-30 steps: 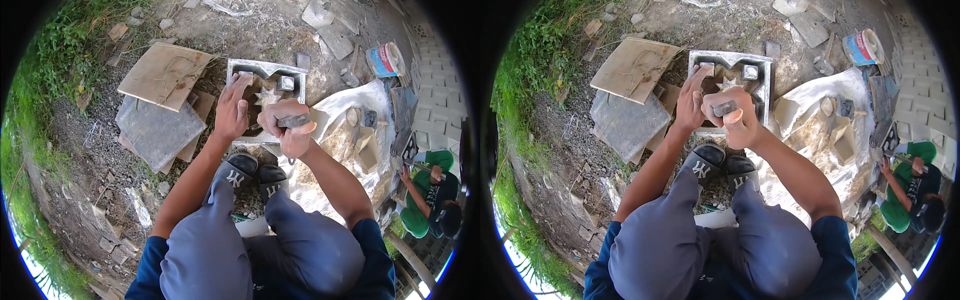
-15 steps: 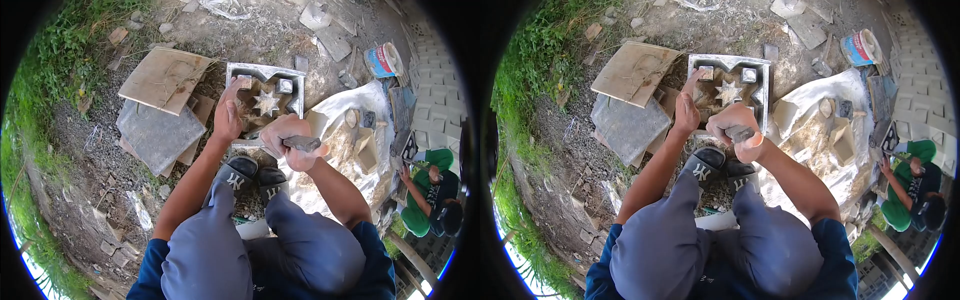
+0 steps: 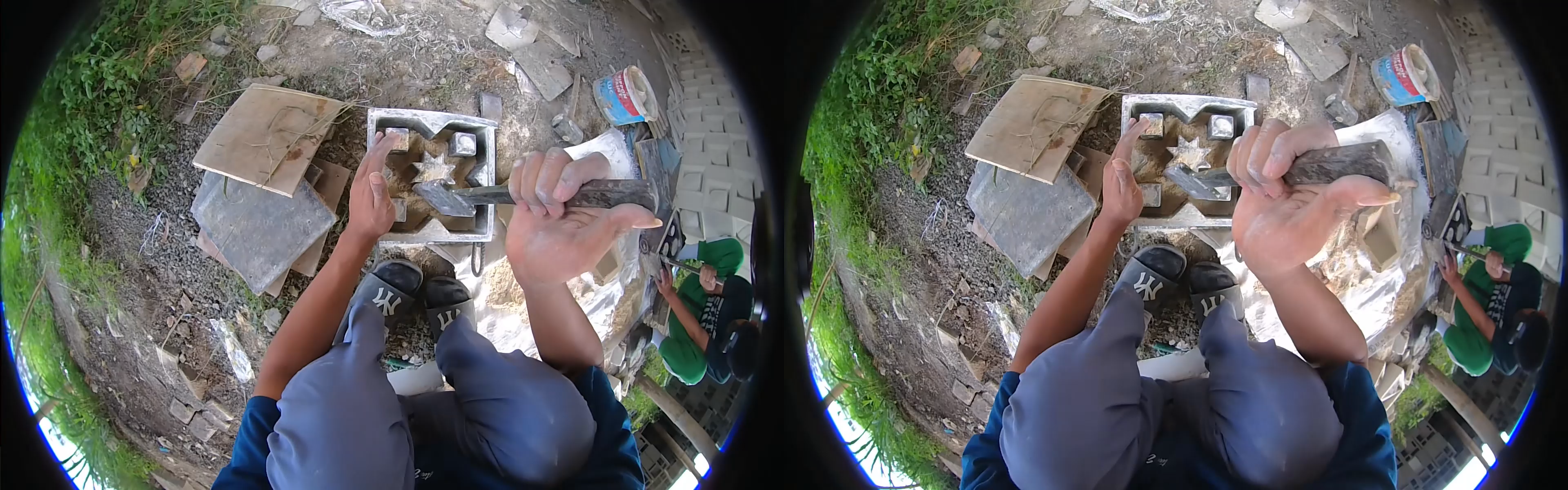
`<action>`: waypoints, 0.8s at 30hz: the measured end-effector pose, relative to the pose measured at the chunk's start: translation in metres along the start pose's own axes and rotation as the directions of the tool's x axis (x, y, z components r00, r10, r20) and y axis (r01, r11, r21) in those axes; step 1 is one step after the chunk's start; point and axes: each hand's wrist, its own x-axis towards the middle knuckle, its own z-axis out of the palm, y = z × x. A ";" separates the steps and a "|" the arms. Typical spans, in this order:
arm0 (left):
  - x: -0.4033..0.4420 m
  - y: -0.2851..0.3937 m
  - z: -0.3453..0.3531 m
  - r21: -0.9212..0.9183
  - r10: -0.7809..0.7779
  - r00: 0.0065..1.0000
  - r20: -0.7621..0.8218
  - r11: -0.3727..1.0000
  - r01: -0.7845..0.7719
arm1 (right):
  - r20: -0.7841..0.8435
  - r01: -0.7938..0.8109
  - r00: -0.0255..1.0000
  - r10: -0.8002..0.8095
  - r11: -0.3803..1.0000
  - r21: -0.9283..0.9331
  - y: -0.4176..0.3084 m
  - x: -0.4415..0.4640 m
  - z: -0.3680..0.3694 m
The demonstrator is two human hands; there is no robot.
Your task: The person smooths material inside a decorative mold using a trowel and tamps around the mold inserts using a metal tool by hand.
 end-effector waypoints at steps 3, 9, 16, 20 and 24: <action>0.001 -0.001 0.001 -0.047 -0.007 1.000 -0.016 0.999 0.006 | -0.101 0.028 0.994 -0.035 0.997 -0.070 0.013 -0.004 0.012; 0.007 0.017 0.002 -0.158 -0.092 0.995 -0.023 0.984 0.087 | -0.031 0.115 0.991 -0.131 0.945 -0.307 0.054 -0.016 0.016; 0.005 0.011 0.001 -0.218 -0.150 0.989 -0.015 0.965 0.143 | 0.110 -0.206 0.968 0.224 0.967 -0.151 0.079 0.004 -0.015; 0.003 0.008 0.004 -0.250 -0.179 0.984 -0.017 0.953 0.169 | 0.009 -0.277 0.960 0.280 0.954 -0.116 0.058 0.026 -0.003; 0.001 0.005 0.005 -0.286 -0.218 0.975 -0.031 0.937 0.201 | -0.110 -0.150 0.985 0.130 0.967 -0.203 0.052 0.029 0.027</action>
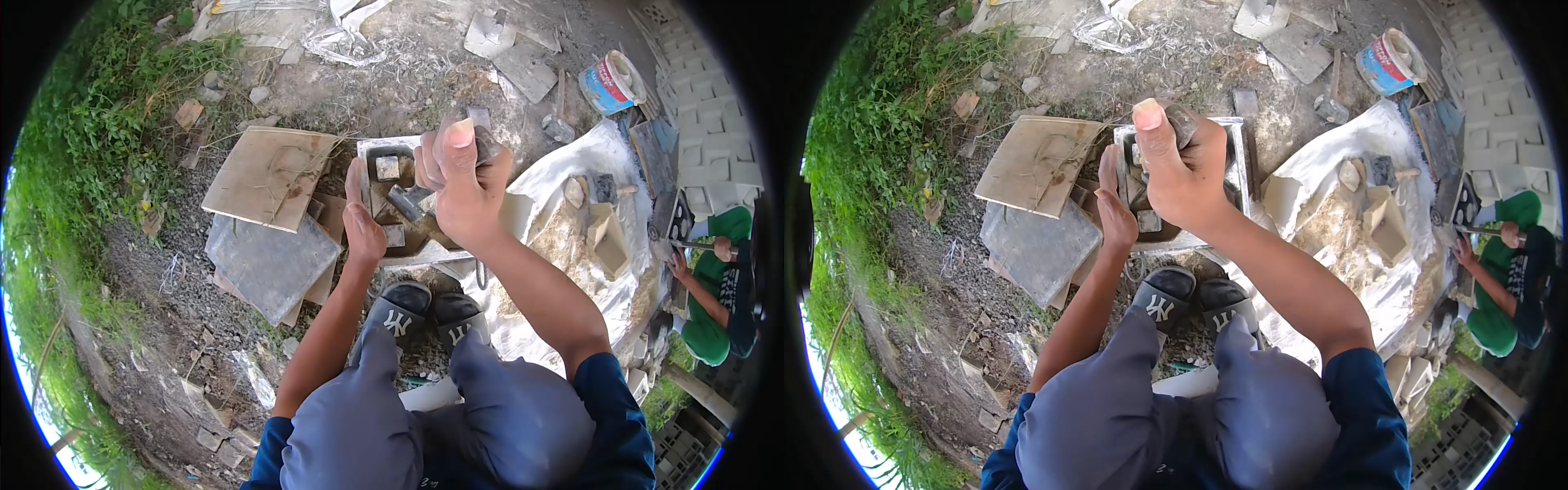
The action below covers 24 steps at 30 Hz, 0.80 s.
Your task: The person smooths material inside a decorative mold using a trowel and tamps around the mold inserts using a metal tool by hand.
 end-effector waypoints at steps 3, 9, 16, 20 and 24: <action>-0.001 -0.001 -0.001 -0.030 -0.024 1.000 -0.005 0.999 0.023 | -0.018 0.065 0.998 -0.066 0.997 -0.045 0.017 0.007 0.009; -0.004 -0.012 -0.006 -0.015 -0.024 1.000 -0.003 1.000 0.024 | 0.234 0.107 0.972 -0.024 0.931 -0.348 0.047 0.036 0.031; -0.005 -0.023 -0.012 0.040 0.013 1.000 0.000 0.999 -0.013 | 0.159 0.065 0.987 0.007 0.894 -0.444 0.053 0.040 0.033; -0.010 -0.039 -0.021 0.075 -0.002 0.999 0.050 0.997 -0.002 | 0.158 0.328 0.945 -0.288 0.815 -0.478 0.045 0.021 0.034; -0.006 -0.038 -0.015 0.142 0.148 0.989 -0.012 0.979 -0.145 | 0.237 0.131 0.971 -0.012 0.862 -0.490 0.041 0.025 0.029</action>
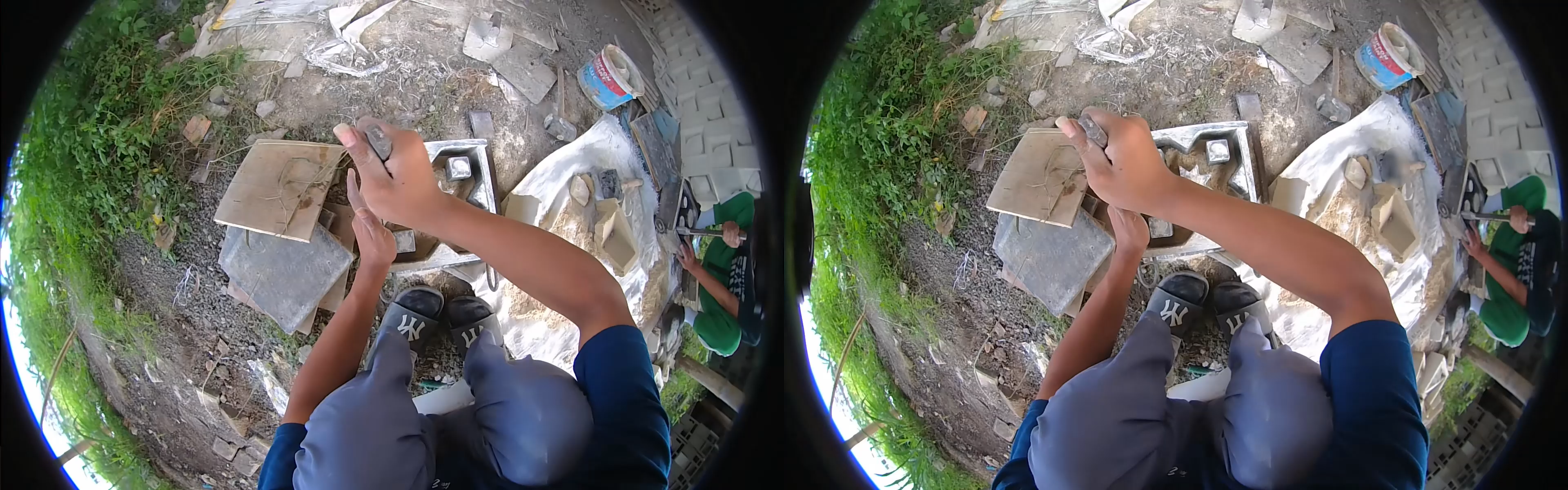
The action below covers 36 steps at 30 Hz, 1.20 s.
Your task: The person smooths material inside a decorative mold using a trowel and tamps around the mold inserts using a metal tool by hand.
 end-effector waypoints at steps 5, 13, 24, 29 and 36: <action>0.013 0.046 0.007 -0.128 -0.108 0.993 -0.048 0.987 0.101 | -0.406 0.263 0.905 -0.124 0.914 0.309 -0.050 0.022 -0.018; 0.015 0.049 0.007 -0.082 -0.097 0.994 -0.045 0.992 0.093 | -0.486 0.216 0.854 -0.183 0.976 0.013 -0.037 0.033 -0.004; 0.014 0.035 0.009 -0.034 -0.074 0.996 -0.053 0.997 0.072 | -0.589 0.136 0.795 -0.142 0.989 -0.056 -0.025 0.057 0.000; 0.013 0.033 0.009 -0.031 -0.061 0.997 -0.054 0.998 0.060 | -0.575 0.114 0.811 -0.103 0.993 -0.017 -0.025 0.054 0.001; 0.017 0.046 0.008 -0.030 -0.055 0.998 -0.043 0.998 0.054 | -0.497 0.182 0.844 -0.202 0.979 -0.088 -0.016 0.063 0.021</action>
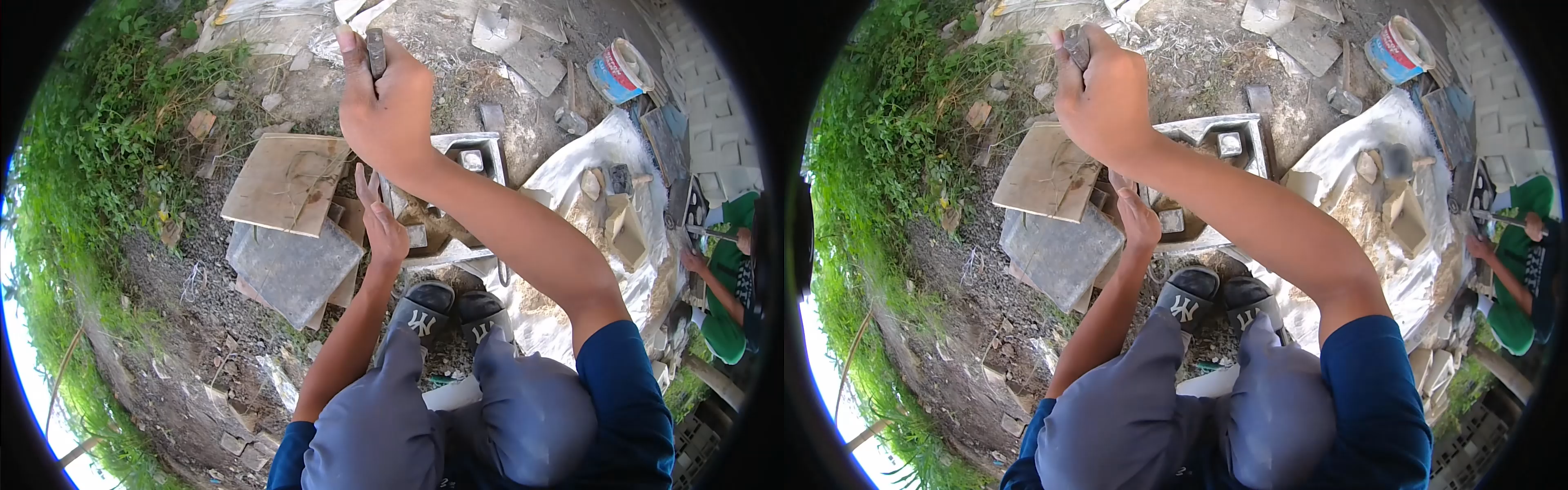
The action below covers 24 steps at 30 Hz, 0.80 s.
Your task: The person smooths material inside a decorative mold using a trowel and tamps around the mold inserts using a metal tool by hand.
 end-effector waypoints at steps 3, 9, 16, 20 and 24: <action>-0.002 -0.001 0.000 -0.013 0.006 1.000 -0.001 1.000 -0.006 | 0.033 -0.070 0.997 0.068 0.996 0.060 -0.004 -0.004 -0.001; -0.002 -0.001 0.001 0.015 -0.008 0.999 -0.036 1.000 0.008 | 0.186 -0.256 0.959 0.215 0.939 0.232 -0.001 -0.008 -0.009; -0.001 -0.009 0.002 0.037 0.028 0.999 -0.025 0.999 -0.027 | 0.243 -0.338 0.936 0.255 0.845 0.415 0.026 -0.021 -0.004; -0.004 -0.014 0.003 0.049 0.010 0.999 -0.041 0.999 -0.008 | 0.221 -0.372 0.928 0.299 0.758 0.536 0.009 -0.005 -0.015; -0.004 -0.007 0.000 0.009 -0.051 0.999 0.006 0.999 0.051 | 0.602 -0.599 0.743 0.291 0.690 0.406 0.025 -0.008 -0.040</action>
